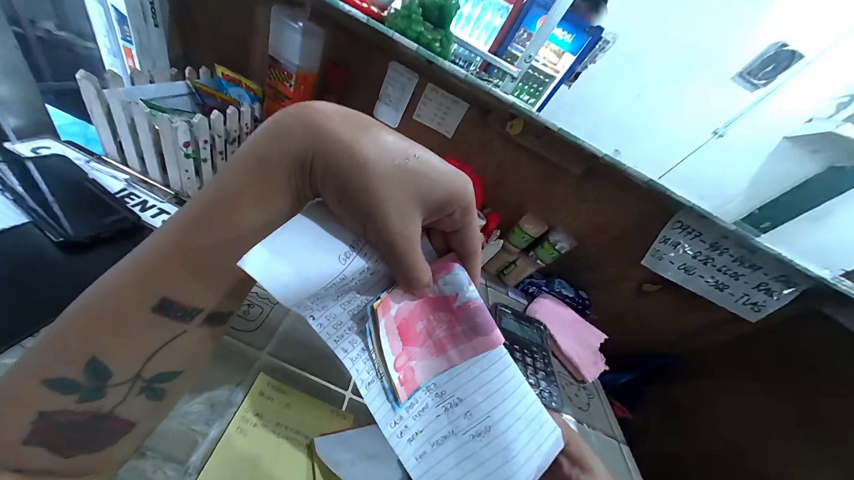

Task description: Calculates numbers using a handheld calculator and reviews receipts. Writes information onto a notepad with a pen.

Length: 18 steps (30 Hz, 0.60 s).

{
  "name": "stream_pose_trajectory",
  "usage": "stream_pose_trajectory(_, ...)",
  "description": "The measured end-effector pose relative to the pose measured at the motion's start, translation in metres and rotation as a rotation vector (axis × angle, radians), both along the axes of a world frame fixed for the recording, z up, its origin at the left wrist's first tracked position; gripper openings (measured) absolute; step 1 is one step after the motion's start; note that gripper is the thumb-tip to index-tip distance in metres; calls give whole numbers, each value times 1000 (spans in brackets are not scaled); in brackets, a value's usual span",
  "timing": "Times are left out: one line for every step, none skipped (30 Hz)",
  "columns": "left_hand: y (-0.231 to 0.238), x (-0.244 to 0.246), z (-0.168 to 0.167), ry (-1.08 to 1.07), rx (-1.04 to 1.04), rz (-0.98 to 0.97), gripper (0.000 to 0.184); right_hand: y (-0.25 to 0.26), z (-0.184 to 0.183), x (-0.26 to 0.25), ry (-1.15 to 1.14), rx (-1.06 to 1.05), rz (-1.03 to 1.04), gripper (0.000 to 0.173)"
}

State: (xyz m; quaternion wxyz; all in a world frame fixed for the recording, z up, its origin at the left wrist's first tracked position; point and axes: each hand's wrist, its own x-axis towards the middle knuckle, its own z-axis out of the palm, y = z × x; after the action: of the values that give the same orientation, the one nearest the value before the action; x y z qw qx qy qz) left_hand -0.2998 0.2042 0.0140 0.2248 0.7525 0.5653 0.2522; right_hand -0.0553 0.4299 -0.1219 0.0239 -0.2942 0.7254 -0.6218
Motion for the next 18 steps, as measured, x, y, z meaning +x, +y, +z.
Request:
stream_pose_trajectory(1, 0, 0, -2, -1, -1, 30, 1, 0, 0, 2, -3, 3, 39)
stream_pose_trajectory(0, 0, 0, -4, -7, 4, 31, 1, 0, -1, 0, -6, 6, 39)
stream_pose_trajectory(0, 0, 1, -6, -10, 10, 31, 1, 0, -1, -2, -7, 5, 39)
stream_pose_trajectory(-1, -1, 2, -7, -9, 15, 31, 1, 0, 0, -2, -6, 2, 39)
stream_pose_trajectory(-2, -1, 2, -2, -6, 18, 31, 1, 0, -1, -1, -5, 1, 40)
stream_pose_trajectory(-2, -1, 3, 8, -2, 19, 31, 1, 1, -1, 0, -3, 4, 40)
stream_pose_trajectory(-3, 0, 3, 14, 2, 21, 30, 1, 1, -1, -1, 0, 7, 39)
stream_pose_trajectory(-3, 0, 3, 13, -2, 25, 30, 2, 1, -1, -2, -1, 9, 39)
stream_pose_trajectory(-3, 1, 3, 9, -8, 26, 29, 2, 0, -1, -2, -3, 11, 39)
stream_pose_trajectory(-3, 1, 3, 5, -10, 22, 28, 3, 0, -1, -3, -3, 14, 39)
stream_pose_trajectory(-3, 1, 2, 0, -9, 19, 28, 3, -1, -1, -4, -4, 18, 39)
stream_pose_trajectory(-2, 0, 2, -4, -6, 13, 28, 3, -1, -1, -6, -6, 22, 40)
stream_pose_trajectory(-3, 0, 2, -10, -7, 11, 29, 3, -1, -2, -5, -8, 26, 40)
stream_pose_trajectory(-3, 1, 2, -9, -9, 18, 29, 3, -1, -2, -3, -7, 26, 41)
stream_pose_trajectory(-4, 1, 3, 4, -5, 27, 28, 2, -1, -2, 0, -7, 24, 41)
stream_pose_trajectory(-4, 1, 3, 13, 3, 29, 28, 2, -1, -2, 3, -9, 21, 41)
stream_pose_trajectory(-4, 0, 3, 16, 13, 20, 28, 3, -1, -2, 7, -21, 26, 40)
stream_pose_trajectory(-3, -1, 3, 20, 24, 2, 29, 4, -2, -1, 17, -44, 37, 39)
